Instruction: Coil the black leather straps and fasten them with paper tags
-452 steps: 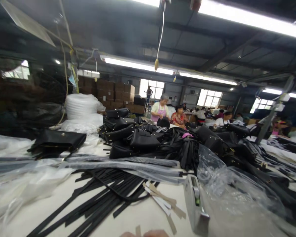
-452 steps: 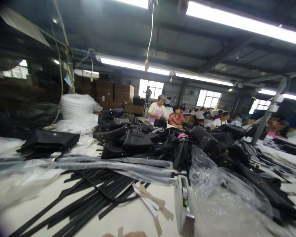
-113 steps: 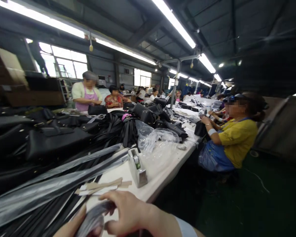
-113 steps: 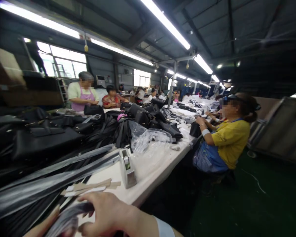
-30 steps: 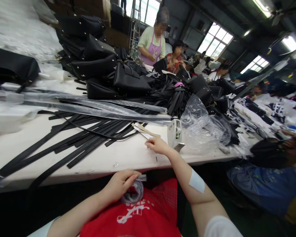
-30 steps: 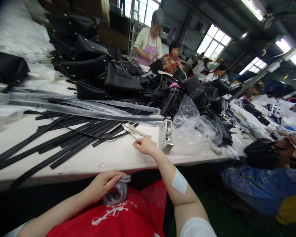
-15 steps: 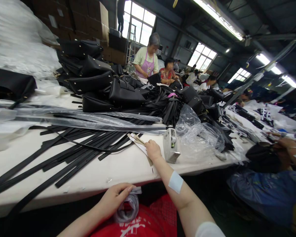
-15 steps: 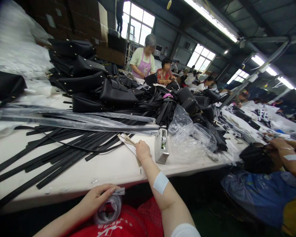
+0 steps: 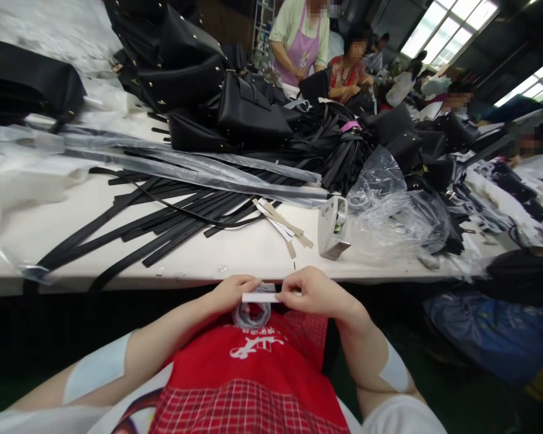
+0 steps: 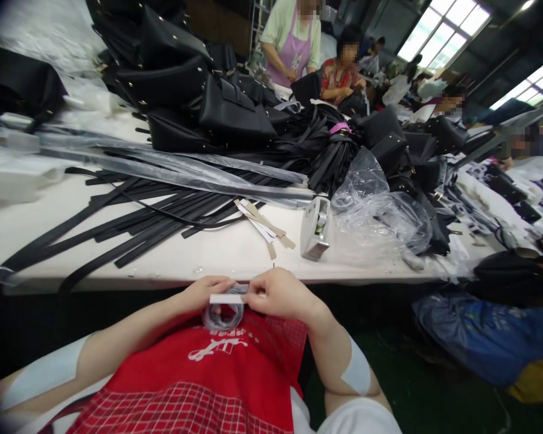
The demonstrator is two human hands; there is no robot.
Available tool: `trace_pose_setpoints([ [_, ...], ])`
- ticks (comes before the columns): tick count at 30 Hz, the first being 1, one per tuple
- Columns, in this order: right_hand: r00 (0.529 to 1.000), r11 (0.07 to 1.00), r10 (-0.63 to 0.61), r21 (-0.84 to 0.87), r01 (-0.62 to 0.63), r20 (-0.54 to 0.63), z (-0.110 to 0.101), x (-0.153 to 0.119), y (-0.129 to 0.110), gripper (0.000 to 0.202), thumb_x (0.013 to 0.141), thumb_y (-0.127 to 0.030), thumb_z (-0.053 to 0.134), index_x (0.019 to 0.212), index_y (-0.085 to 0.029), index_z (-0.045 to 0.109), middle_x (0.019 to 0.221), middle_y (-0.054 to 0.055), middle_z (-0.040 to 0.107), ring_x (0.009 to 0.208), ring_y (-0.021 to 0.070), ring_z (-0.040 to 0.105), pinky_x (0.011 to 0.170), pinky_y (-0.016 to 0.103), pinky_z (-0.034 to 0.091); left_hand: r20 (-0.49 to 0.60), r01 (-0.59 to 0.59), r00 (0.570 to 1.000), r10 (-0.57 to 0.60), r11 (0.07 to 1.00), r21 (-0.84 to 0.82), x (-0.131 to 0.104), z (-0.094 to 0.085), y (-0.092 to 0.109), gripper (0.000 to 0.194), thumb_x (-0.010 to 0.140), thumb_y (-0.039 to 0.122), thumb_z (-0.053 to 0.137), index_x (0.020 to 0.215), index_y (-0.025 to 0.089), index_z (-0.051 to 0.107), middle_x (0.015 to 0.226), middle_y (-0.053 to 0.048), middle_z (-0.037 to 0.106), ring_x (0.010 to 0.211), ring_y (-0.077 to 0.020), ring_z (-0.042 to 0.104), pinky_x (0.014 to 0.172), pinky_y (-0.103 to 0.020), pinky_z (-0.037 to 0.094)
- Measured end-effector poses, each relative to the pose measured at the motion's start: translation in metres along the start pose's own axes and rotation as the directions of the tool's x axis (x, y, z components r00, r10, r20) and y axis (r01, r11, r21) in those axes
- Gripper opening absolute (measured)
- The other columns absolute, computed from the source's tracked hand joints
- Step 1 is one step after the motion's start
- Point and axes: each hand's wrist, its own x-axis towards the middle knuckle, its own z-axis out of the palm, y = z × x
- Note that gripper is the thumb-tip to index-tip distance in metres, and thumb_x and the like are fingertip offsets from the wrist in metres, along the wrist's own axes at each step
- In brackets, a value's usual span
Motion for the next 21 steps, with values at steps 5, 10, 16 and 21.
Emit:
trace_pose_setpoints([
  [5, 0.995, 0.969, 0.082, -0.230, -0.093, -0.057, 0.021, -0.015, -0.013, 0.020, 0.075, -0.028, 0.062, 0.058, -0.018, 0.068, 0.050, 0.000, 0.060, 0.045, 0.0102, 0.045, 0.048, 0.026, 0.026, 0.038, 0.015, 0.999, -0.017, 0.999, 0.032, 0.007, 0.007, 0.000, 0.063, 0.077, 0.066, 0.053, 0.102, 0.011, 0.070, 0.067, -0.004, 0.070, 0.042, -0.0124, 0.051, 0.041, -0.024, 0.040],
  [10, 0.996, 0.909, 0.048, -0.411, -0.076, -0.077, 0.053, 0.007, -0.015, 0.026, 0.082, -0.034, 0.057, 0.070, -0.016, 0.073, 0.065, 0.011, 0.070, 0.058, 0.0195, 0.059, 0.055, 0.030, 0.033, 0.047, -0.048, 0.998, 0.043, 0.991, 0.125, 0.007, 0.013, 0.008, 0.052, 0.079, 0.061, 0.052, 0.088, 0.013, 0.072, 0.065, -0.003, 0.069, 0.049, -0.0143, 0.054, 0.048, -0.024, 0.043],
  [16, 0.996, 0.998, 0.056, -0.004, -0.056, -0.064, 0.048, 0.009, 0.011, 0.013, 0.079, -0.031, 0.067, 0.075, -0.019, 0.071, 0.071, 0.002, 0.072, 0.064, 0.0153, 0.061, 0.060, 0.025, 0.039, 0.014, -0.152, 0.988, 0.154, 0.952, 0.267, 0.002, 0.008, 0.012, 0.039, 0.081, 0.049, 0.053, 0.076, 0.015, 0.071, 0.072, -0.003, 0.069, 0.070, -0.0195, 0.057, 0.064, -0.026, 0.043],
  [21, 0.990, 0.883, 0.095, 0.467, -0.036, -0.105, 0.042, 0.004, 0.031, 0.016, 0.080, -0.030, 0.065, 0.079, -0.015, 0.071, 0.071, 0.002, 0.070, 0.063, 0.0130, 0.060, 0.060, 0.023, 0.045, 0.064, -0.219, 0.976, 0.210, 0.912, 0.348, -0.009, 0.010, 0.019, 0.037, 0.087, 0.045, 0.046, 0.079, 0.016, 0.068, 0.077, -0.003, 0.068, 0.073, -0.0191, 0.058, 0.069, -0.027, 0.042],
])
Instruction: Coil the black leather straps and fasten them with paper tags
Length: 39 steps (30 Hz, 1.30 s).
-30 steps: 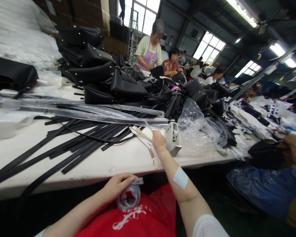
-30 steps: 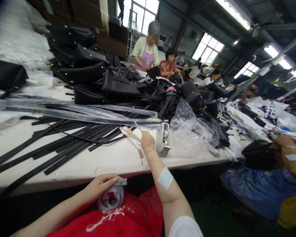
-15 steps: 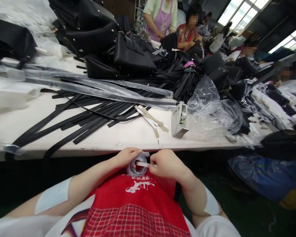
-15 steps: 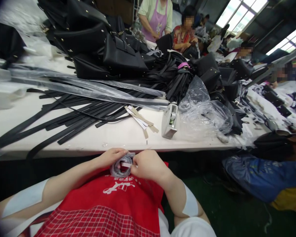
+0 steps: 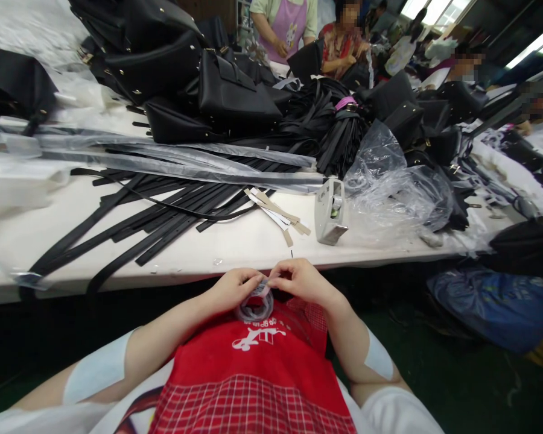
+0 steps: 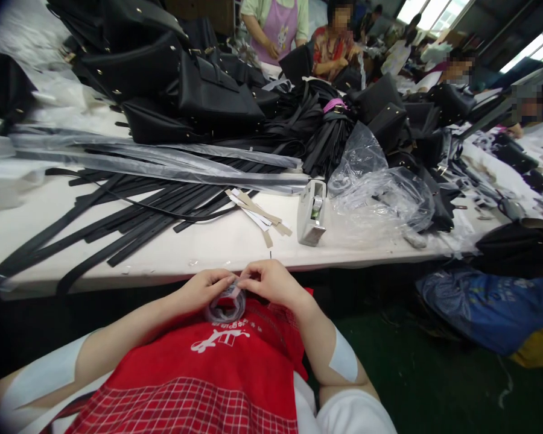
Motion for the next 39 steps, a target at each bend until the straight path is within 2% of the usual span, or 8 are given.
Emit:
trace_pose_setpoints([
  [6, 0.989, 0.976, 0.054, 0.217, -0.024, -0.136, 0.011, 0.004, 0.017, 0.026, 0.073, -0.039, 0.073, 0.076, -0.013, 0.070, 0.067, 0.002, 0.067, 0.058, 0.0114, 0.057, 0.057, 0.023, 0.045, 0.081, -0.184, 0.981, 0.175, 0.975, 0.121, -0.004, 0.002, 0.015, 0.033, 0.090, 0.039, 0.044, 0.075, 0.017, 0.064, 0.074, -0.002, 0.062, 0.073, -0.0174, 0.056, 0.071, -0.026, 0.043],
  [14, 0.967, 0.966, 0.090, 0.256, -0.027, -0.239, 0.019, 0.006, 0.033, 0.030, 0.069, -0.044, 0.076, 0.071, -0.015, 0.068, 0.065, 0.001, 0.066, 0.057, 0.0113, 0.055, 0.055, 0.023, 0.043, 0.042, -0.235, 0.972, 0.232, 0.946, 0.224, -0.006, 0.005, 0.016, 0.023, 0.087, 0.034, 0.053, 0.082, 0.018, 0.069, 0.078, -0.003, 0.065, 0.075, -0.0176, 0.058, 0.073, -0.027, 0.043],
  [21, 0.960, 0.852, 0.279, 0.470, -0.232, -0.030, 0.032, 0.019, 0.054, 0.057, 0.078, -0.067, 0.052, 0.068, -0.013, 0.066, 0.059, 0.003, 0.062, 0.052, 0.0115, 0.053, 0.052, 0.023, 0.041, -0.049, -0.194, 0.977, 0.209, 0.957, 0.217, -0.006, 0.014, 0.011, 0.021, 0.086, 0.029, 0.053, 0.080, 0.018, 0.071, 0.078, -0.004, 0.067, 0.074, -0.0182, 0.059, 0.073, -0.028, 0.044],
  [25, 0.961, 0.798, 0.263, 0.578, -0.170, -0.080, 0.047, 0.021, 0.055, 0.039, 0.066, -0.053, 0.072, 0.068, -0.014, 0.064, 0.060, -0.001, 0.060, 0.056, 0.0103, 0.050, 0.056, 0.022, 0.040, -0.044, -0.236, 0.968, 0.248, 0.954, 0.187, -0.010, 0.013, 0.014, 0.023, 0.088, 0.030, 0.052, 0.094, 0.021, 0.072, 0.094, -0.005, 0.069, 0.089, -0.0200, 0.061, 0.086, -0.029, 0.045],
  [29, 0.941, 0.803, 0.272, 0.586, -0.105, -0.204, 0.053, 0.017, 0.048, 0.029, 0.068, -0.044, 0.071, 0.070, -0.015, 0.063, 0.060, -0.003, 0.058, 0.053, 0.0096, 0.046, 0.054, 0.022, 0.038, -0.120, -0.266, 0.948, 0.296, 0.940, 0.212, -0.014, 0.013, 0.015, 0.025, 0.090, 0.031, 0.050, 0.094, 0.022, 0.073, 0.101, -0.007, 0.062, 0.099, -0.0203, 0.057, 0.093, -0.030, 0.043],
  [34, 0.917, 0.928, 0.095, 0.367, 0.060, -0.387, 0.053, 0.009, 0.043, 0.021, 0.077, -0.036, 0.063, 0.071, -0.016, 0.067, 0.069, 0.001, 0.064, 0.064, 0.0141, 0.054, 0.065, 0.025, 0.044, -0.195, -0.130, 0.966, 0.168, 0.973, 0.192, -0.011, 0.013, 0.010, 0.028, 0.088, 0.036, 0.050, 0.082, 0.019, 0.072, 0.091, -0.007, 0.060, 0.092, -0.0209, 0.057, 0.088, -0.032, 0.045],
  [36, 0.924, 0.950, 0.033, 0.299, 0.090, -0.382, 0.050, 0.007, 0.044, 0.022, 0.079, -0.036, 0.061, 0.072, -0.016, 0.068, 0.069, 0.002, 0.065, 0.066, 0.0147, 0.056, 0.066, 0.026, 0.044, -0.162, -0.085, 0.981, 0.108, 0.986, 0.144, -0.008, 0.013, 0.008, 0.028, 0.087, 0.035, 0.050, 0.079, 0.018, 0.070, 0.082, -0.005, 0.061, 0.082, -0.0200, 0.059, 0.082, -0.032, 0.046],
  [39, 0.972, 0.921, 0.013, 0.382, 0.080, -0.236, 0.041, 0.004, 0.045, 0.031, 0.083, -0.043, 0.058, 0.078, -0.016, 0.071, 0.071, 0.002, 0.066, 0.069, 0.0160, 0.058, 0.069, 0.027, 0.046, -0.158, -0.043, 0.986, 0.058, 0.994, 0.098, -0.006, 0.015, 0.010, 0.023, 0.083, 0.033, 0.052, 0.077, 0.018, 0.067, 0.078, -0.004, 0.064, 0.078, -0.0197, 0.060, 0.078, -0.032, 0.046],
])
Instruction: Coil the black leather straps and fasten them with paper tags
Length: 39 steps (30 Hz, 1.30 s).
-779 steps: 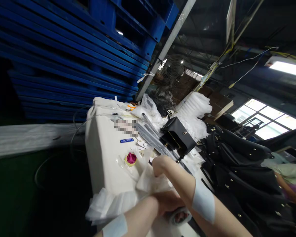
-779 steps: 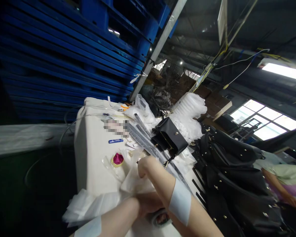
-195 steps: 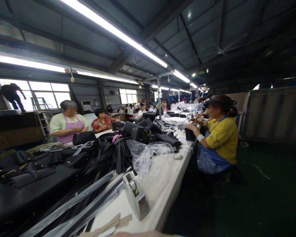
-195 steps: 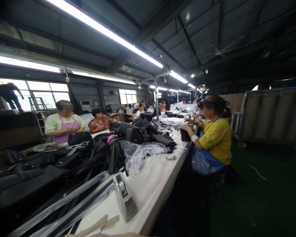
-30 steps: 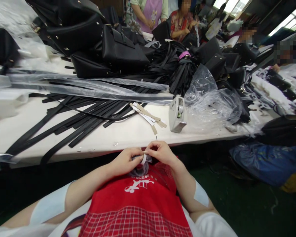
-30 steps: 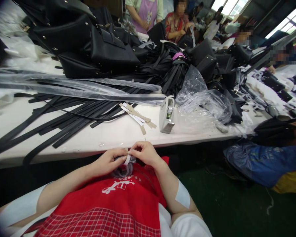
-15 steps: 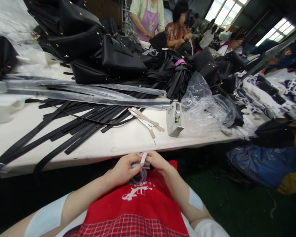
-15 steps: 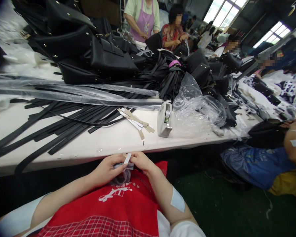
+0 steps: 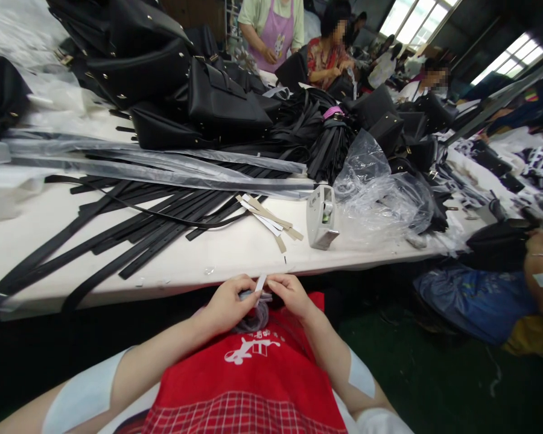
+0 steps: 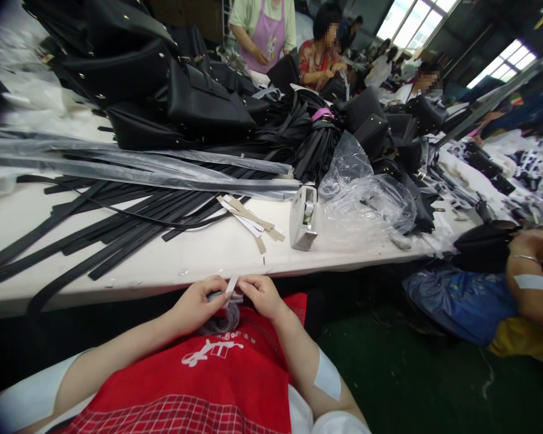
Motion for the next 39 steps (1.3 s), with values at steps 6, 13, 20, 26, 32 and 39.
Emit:
trace_pose_setpoints([
  [6, 0.987, 0.988, 0.153, -0.005, -0.152, 0.048, -0.012, 0.002, -0.007, 0.024, 0.072, -0.038, 0.073, 0.074, -0.014, 0.072, 0.064, 0.000, 0.065, 0.057, 0.0118, 0.054, 0.058, 0.024, 0.041, -0.081, -0.039, 0.996, 0.038, 0.999, -0.009, -0.001, 0.005, 0.006, 0.014, 0.078, 0.029, 0.058, 0.089, 0.021, 0.053, 0.085, -0.001, 0.065, 0.079, -0.0184, 0.060, 0.077, -0.033, 0.046],
  [13, 0.942, 0.948, 0.302, 0.056, -0.313, 0.148, -0.016, 0.009, -0.005, 0.028, 0.062, -0.037, 0.079, 0.073, -0.014, 0.069, 0.066, 0.000, 0.067, 0.057, 0.0115, 0.057, 0.060, 0.024, 0.045, -0.051, -0.092, 0.995, 0.090, 0.995, -0.033, -0.002, 0.007, 0.007, 0.018, 0.077, 0.026, 0.059, 0.093, 0.020, 0.052, 0.088, -0.002, 0.063, 0.079, -0.0179, 0.060, 0.077, -0.032, 0.046],
  [20, 0.970, 0.796, -0.160, -0.556, 0.237, 0.185, -0.008, -0.008, -0.022, 0.021, 0.085, -0.018, 0.056, 0.098, -0.019, 0.071, 0.095, 0.006, 0.073, 0.087, 0.0177, 0.066, 0.083, 0.030, 0.050, 0.191, 0.200, 0.964, -0.183, 0.977, -0.075, 0.005, -0.009, 0.001, 0.025, 0.076, 0.042, 0.060, 0.081, 0.018, 0.061, 0.068, -0.003, 0.066, 0.062, -0.0200, 0.060, 0.062, -0.031, 0.046],
  [26, 0.891, 0.582, -0.338, -0.676, 0.452, 0.304, 0.001, -0.031, -0.028, 0.053, 0.086, -0.010, 0.045, 0.138, -0.017, 0.046, 0.135, 0.013, 0.054, 0.126, 0.0215, 0.048, 0.107, 0.040, 0.041, 0.363, 0.460, 0.886, -0.288, 0.643, -0.612, 0.014, -0.021, 0.000, 0.030, 0.059, 0.033, 0.076, 0.079, 0.012, 0.070, 0.072, -0.005, 0.071, 0.063, -0.0160, 0.061, 0.062, -0.026, 0.047],
  [32, 0.880, 0.544, -0.441, -0.726, 0.421, 0.180, -0.020, -0.023, -0.039, 0.039, 0.085, -0.016, 0.051, 0.124, -0.021, 0.059, 0.122, 0.010, 0.062, 0.115, 0.0217, 0.055, 0.102, 0.040, 0.045, 0.338, 0.418, 0.908, -0.249, 0.608, -0.675, 0.022, -0.011, -0.003, 0.041, 0.060, 0.040, 0.084, 0.087, 0.014, 0.070, 0.078, -0.007, 0.074, 0.068, -0.0167, 0.065, 0.067, -0.026, 0.049],
  [39, 0.642, 0.692, -0.467, -0.703, -0.162, -0.608, -0.148, 0.036, -0.061, 0.024, 0.082, -0.031, 0.052, 0.082, -0.017, 0.071, 0.095, 0.013, 0.070, 0.100, 0.0263, 0.059, 0.096, 0.042, 0.042, 0.269, 0.350, 0.937, -0.223, 0.590, -0.728, 0.029, -0.019, 0.008, 0.050, 0.060, 0.039, 0.085, 0.098, 0.015, 0.063, 0.087, -0.009, 0.075, 0.072, -0.0199, 0.069, 0.068, -0.028, 0.050],
])
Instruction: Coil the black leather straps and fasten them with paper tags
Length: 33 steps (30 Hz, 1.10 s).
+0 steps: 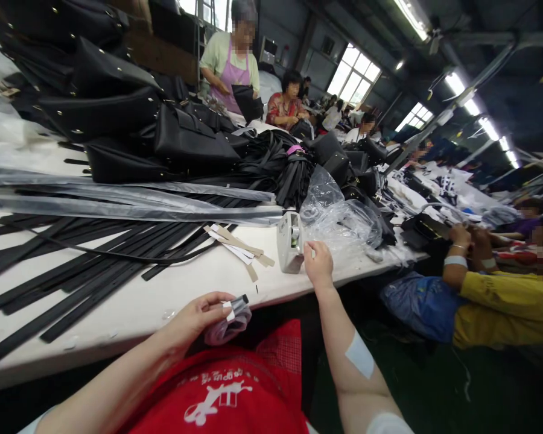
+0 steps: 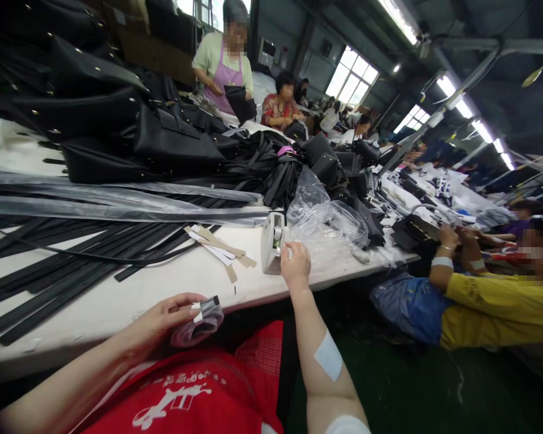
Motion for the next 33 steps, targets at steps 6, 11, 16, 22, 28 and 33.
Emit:
trace_pose_setpoints([
  [6, 0.979, 0.975, 0.142, 0.149, -0.164, 0.147, 0.024, 0.026, 0.027, 0.038, 0.081, -0.042, 0.050, 0.069, -0.014, 0.072, 0.070, 0.008, 0.071, 0.073, 0.0218, 0.065, 0.073, 0.032, 0.049, -0.081, -0.066, 0.994, 0.071, 0.996, 0.067, -0.005, 0.015, 0.016, 0.051, 0.061, 0.038, 0.084, 0.100, 0.015, 0.062, 0.083, -0.005, 0.073, 0.066, -0.0166, 0.066, 0.060, -0.024, 0.048],
  [11, 0.977, 0.949, 0.199, 0.235, -0.211, 0.074, 0.009, -0.004, 0.034, 0.037, 0.077, -0.049, 0.056, 0.080, -0.015, 0.072, 0.094, 0.011, 0.071, 0.095, 0.0234, 0.062, 0.083, 0.033, 0.047, -0.107, -0.050, 0.993, 0.055, 0.998, 0.049, -0.004, 0.015, 0.015, 0.054, 0.057, 0.041, 0.085, 0.098, 0.016, 0.061, 0.081, -0.004, 0.072, 0.065, -0.0167, 0.066, 0.058, -0.024, 0.048],
  [16, 0.921, 0.883, 0.339, 0.274, -0.382, 0.192, 0.008, -0.039, 0.043, 0.043, 0.072, -0.055, 0.060, 0.069, -0.013, 0.068, 0.055, 0.004, 0.061, 0.049, 0.0154, 0.054, 0.053, 0.029, 0.045, -0.113, -0.055, 0.992, 0.064, 0.995, 0.079, 0.002, 0.019, 0.013, 0.054, 0.062, 0.043, 0.083, 0.103, 0.017, 0.061, 0.083, -0.003, 0.073, 0.064, -0.0150, 0.066, 0.057, -0.023, 0.048],
  [22, 0.879, 0.805, 0.284, 0.403, -0.436, 0.384, 0.000, -0.077, -0.008, 0.039, 0.076, -0.053, 0.061, 0.078, -0.015, 0.069, 0.057, 0.000, 0.060, 0.049, 0.0112, 0.053, 0.051, 0.024, 0.045, -0.168, -0.124, 0.975, 0.142, 0.986, 0.109, 0.008, 0.035, 0.013, 0.058, 0.056, 0.046, 0.084, 0.101, 0.017, 0.061, 0.088, -0.006, 0.072, 0.069, -0.0176, 0.066, 0.062, -0.028, 0.051],
  [28, 0.741, 0.645, 0.027, 0.555, -0.526, 0.671, 0.010, -0.115, -0.072, 0.033, 0.080, -0.047, 0.064, 0.077, -0.015, 0.070, 0.054, -0.001, 0.059, 0.045, 0.0077, 0.049, 0.046, 0.020, 0.042, -0.180, -0.155, 0.967, 0.181, 0.977, 0.146, 0.006, 0.043, 0.012, 0.059, 0.057, 0.051, 0.082, 0.100, 0.017, 0.061, 0.086, -0.002, 0.069, 0.067, -0.0145, 0.061, 0.056, -0.023, 0.047],
  [33, 0.676, 0.675, 0.053, 0.473, -0.566, 0.735, 0.033, -0.120, -0.078, 0.037, 0.077, -0.051, 0.065, 0.071, -0.015, 0.069, 0.048, -0.003, 0.056, 0.040, 0.0063, 0.046, 0.040, 0.017, 0.037, -0.136, -0.195, 0.966, 0.219, 0.966, 0.168, 0.006, 0.036, 0.006, 0.056, 0.062, 0.050, 0.078, 0.102, 0.017, 0.059, 0.073, 0.000, 0.065, 0.060, -0.0129, 0.057, 0.057, -0.024, 0.044],
])
